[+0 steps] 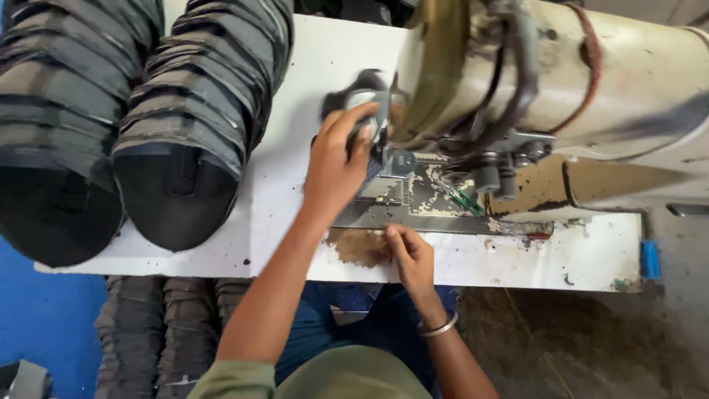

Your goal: Sewing and assembling components of a shoe upper using an industrial sewing machine.

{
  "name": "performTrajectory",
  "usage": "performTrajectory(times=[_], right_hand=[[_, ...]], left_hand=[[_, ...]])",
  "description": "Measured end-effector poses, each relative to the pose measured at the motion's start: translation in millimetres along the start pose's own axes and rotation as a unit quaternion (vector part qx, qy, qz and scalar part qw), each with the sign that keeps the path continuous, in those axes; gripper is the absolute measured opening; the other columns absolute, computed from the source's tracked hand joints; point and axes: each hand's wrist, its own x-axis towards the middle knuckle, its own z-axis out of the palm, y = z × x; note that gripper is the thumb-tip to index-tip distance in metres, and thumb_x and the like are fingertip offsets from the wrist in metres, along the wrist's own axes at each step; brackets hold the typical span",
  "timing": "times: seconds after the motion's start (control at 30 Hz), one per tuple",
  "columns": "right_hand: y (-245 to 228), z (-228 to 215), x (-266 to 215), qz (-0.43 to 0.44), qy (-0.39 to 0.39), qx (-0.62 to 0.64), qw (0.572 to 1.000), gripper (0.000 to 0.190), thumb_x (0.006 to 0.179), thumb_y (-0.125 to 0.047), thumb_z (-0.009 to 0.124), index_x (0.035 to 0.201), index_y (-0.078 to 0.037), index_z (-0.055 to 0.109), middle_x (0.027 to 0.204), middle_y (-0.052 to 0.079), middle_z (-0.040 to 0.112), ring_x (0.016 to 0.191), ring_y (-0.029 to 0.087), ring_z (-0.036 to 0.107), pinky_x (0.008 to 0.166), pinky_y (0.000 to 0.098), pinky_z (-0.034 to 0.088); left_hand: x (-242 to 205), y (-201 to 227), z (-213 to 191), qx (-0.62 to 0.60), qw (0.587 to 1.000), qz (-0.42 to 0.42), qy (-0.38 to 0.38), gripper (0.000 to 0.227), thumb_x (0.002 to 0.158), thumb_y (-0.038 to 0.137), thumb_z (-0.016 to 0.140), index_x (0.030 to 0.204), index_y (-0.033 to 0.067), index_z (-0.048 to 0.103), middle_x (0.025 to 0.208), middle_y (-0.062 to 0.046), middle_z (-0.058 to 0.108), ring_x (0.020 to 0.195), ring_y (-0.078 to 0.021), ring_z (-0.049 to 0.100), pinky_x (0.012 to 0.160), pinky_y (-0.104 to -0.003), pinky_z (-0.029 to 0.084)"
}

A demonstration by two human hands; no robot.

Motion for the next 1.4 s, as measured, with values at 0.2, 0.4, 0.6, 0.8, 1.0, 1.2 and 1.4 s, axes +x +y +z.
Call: performTrajectory(times=[0.2,0.4,0.6,0.8,1.0,1.2,1.4], right_hand=[[-28,26,-11,-0.107,-0.001,-0.307,0.946,0.019,0.095,-0.020,0.071,0.096,-0.002,0.076,0.076,0.004,0.074,0.066,0.008,0.067,0.063,0.0243,0.053],[-7,18,-9,-0.127,0.001,-0.265,0.956,0.022,0.097,-0.023,0.071,0.092,-0.002,0.075,0.072,0.004,0.071,0.064,0.009,0.061,0.061,0.0244,0.050],[-13,24,-10,-0.131,0.007,-0.306,0.943,0.023,0.095,-0.025,0.073,0.090,-0.003,0.075,0.071,0.004,0.072,0.061,0.008,0.063,0.059,0.0241,0.050],[-12,25,-12,-0.149,0.006,-0.296,0.943,0.024,0.096,-0.027,0.072,0.091,-0.003,0.074,0.071,0.003,0.072,0.061,0.008,0.064,0.059,0.0240,0.050],[-20,28,-15,-0.118,0.013,-0.323,0.939,0.023,0.095,-0.026,0.074,0.094,-0.003,0.076,0.071,0.006,0.073,0.060,0.010,0.065,0.059,0.0254,0.051],[-70,41,-23,-0.267,-0.117,-0.161,0.943,0.057,0.078,-0.033,0.084,0.118,0.000,0.062,0.125,0.013,0.063,0.117,0.022,0.060,0.094,0.0375,0.050],[-110,62,-44,-0.313,-0.346,-0.373,0.802,0.046,0.067,-0.030,0.095,0.103,-0.008,0.077,0.087,0.009,0.073,0.095,0.027,0.067,0.093,0.0400,0.047]], left_hand=[[59,-63,15,-0.089,0.971,0.024,-0.220,0.032,0.102,0.025,0.066,0.130,0.0087,0.066,0.124,-0.013,0.068,0.113,-0.0290,0.066,0.096,-0.039,0.050],[8,-37,-45,0.093,0.964,0.139,0.209,0.031,0.106,0.014,0.066,0.134,0.0017,0.058,0.132,-0.014,0.060,0.128,-0.0328,0.057,0.113,-0.043,0.043],[-60,-128,-79,0.174,0.903,-0.003,0.393,0.054,0.097,0.017,0.081,0.133,-0.0029,0.046,0.127,-0.018,0.053,0.121,-0.0319,0.052,0.108,-0.041,0.039],[-54,-186,-105,0.211,0.956,0.023,0.203,0.073,0.093,0.014,0.074,0.148,-0.0147,0.035,0.142,-0.030,0.053,0.133,-0.0395,0.048,0.110,-0.054,0.029],[-131,-208,-62,0.400,0.893,-0.019,0.207,0.058,0.083,0.019,0.076,0.111,-0.0208,0.044,0.112,-0.039,0.049,0.113,-0.0536,0.047,0.108,-0.064,0.030],[-227,-77,-49,0.168,0.957,-0.087,-0.219,0.020,0.082,0.005,0.063,0.101,-0.0021,0.061,0.091,-0.023,0.066,0.088,-0.0438,0.064,0.084,-0.055,0.050],[-188,14,-111,0.193,0.947,0.054,-0.253,0.036,0.076,0.014,0.075,0.110,0.0072,0.068,0.077,-0.008,0.067,0.078,-0.0286,0.066,0.082,-0.046,0.046]])
